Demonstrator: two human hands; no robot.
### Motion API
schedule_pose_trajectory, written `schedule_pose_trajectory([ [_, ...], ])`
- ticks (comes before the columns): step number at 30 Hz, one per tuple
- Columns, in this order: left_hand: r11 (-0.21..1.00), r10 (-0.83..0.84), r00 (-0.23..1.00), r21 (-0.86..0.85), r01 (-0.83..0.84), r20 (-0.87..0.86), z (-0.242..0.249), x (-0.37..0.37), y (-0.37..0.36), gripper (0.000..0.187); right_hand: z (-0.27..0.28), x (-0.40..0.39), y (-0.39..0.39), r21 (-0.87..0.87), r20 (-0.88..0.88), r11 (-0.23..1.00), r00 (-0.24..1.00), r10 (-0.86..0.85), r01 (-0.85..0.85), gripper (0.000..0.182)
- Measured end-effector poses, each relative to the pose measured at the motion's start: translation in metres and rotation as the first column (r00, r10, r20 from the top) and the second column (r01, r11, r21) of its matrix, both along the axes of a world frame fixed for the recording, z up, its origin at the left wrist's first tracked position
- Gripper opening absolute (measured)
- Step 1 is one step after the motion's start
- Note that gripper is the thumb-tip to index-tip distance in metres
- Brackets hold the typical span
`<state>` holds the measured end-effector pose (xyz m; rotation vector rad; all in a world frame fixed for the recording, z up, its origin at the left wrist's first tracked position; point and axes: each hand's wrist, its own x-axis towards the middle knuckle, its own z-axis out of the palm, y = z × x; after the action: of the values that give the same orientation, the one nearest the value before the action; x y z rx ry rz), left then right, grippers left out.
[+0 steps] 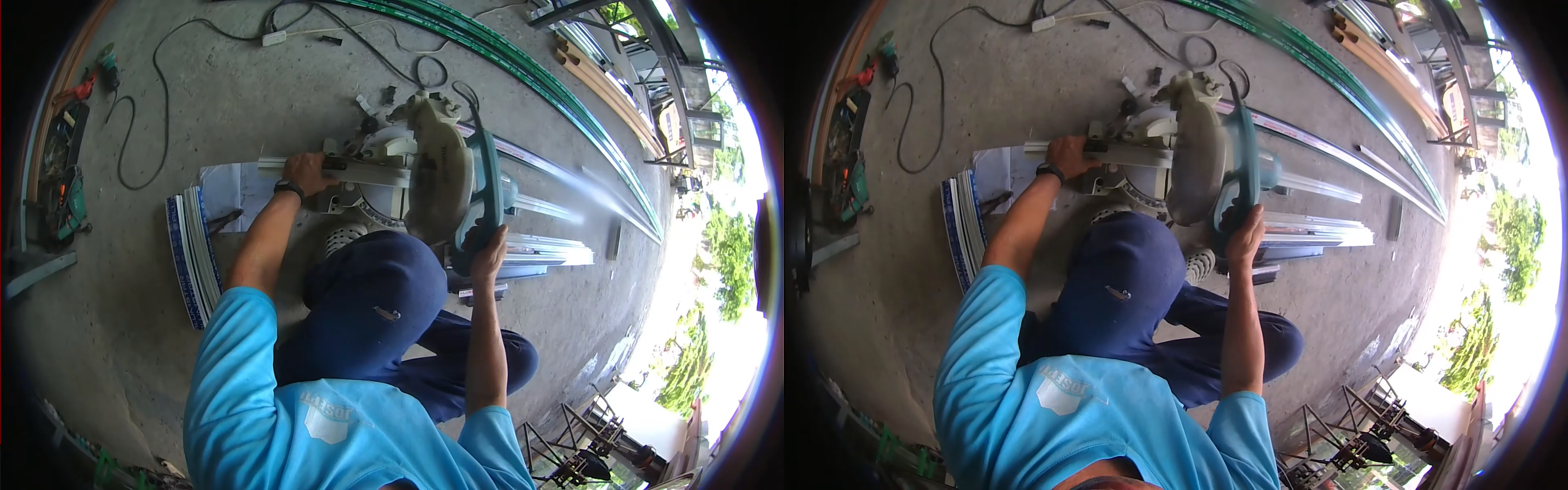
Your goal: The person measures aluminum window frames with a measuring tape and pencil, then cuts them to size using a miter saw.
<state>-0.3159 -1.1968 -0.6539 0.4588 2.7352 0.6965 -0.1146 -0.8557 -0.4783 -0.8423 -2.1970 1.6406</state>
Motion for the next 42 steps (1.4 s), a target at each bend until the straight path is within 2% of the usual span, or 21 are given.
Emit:
schedule_pose_trajectory([
  [13, 0.999, 0.004, 1.0, -0.041, -0.004, 0.006, -0.003, 0.002, 0.0, 0.056, -0.003, 0.002, 0.001, 0.008, 0.0, 1.0, 1.0, 0.017, -0.017, 0.071],
  [37, 1.0, -0.004, 1.0, -0.006, 0.004, -0.023, -0.01, 0.003, -0.002, 0.052, -0.011, 0.006, 0.003, 0.013, -0.022, 1.0, 0.999, 0.028, -0.028, 0.074],
  [42, 1.0, -0.019, 1.0, -0.015, 0.019, 0.022, -0.01, 0.002, -0.002, 0.057, -0.01, 0.006, 0.002, 0.001, -0.016, 1.0, 0.999, 0.03, -0.03, 0.074],
])
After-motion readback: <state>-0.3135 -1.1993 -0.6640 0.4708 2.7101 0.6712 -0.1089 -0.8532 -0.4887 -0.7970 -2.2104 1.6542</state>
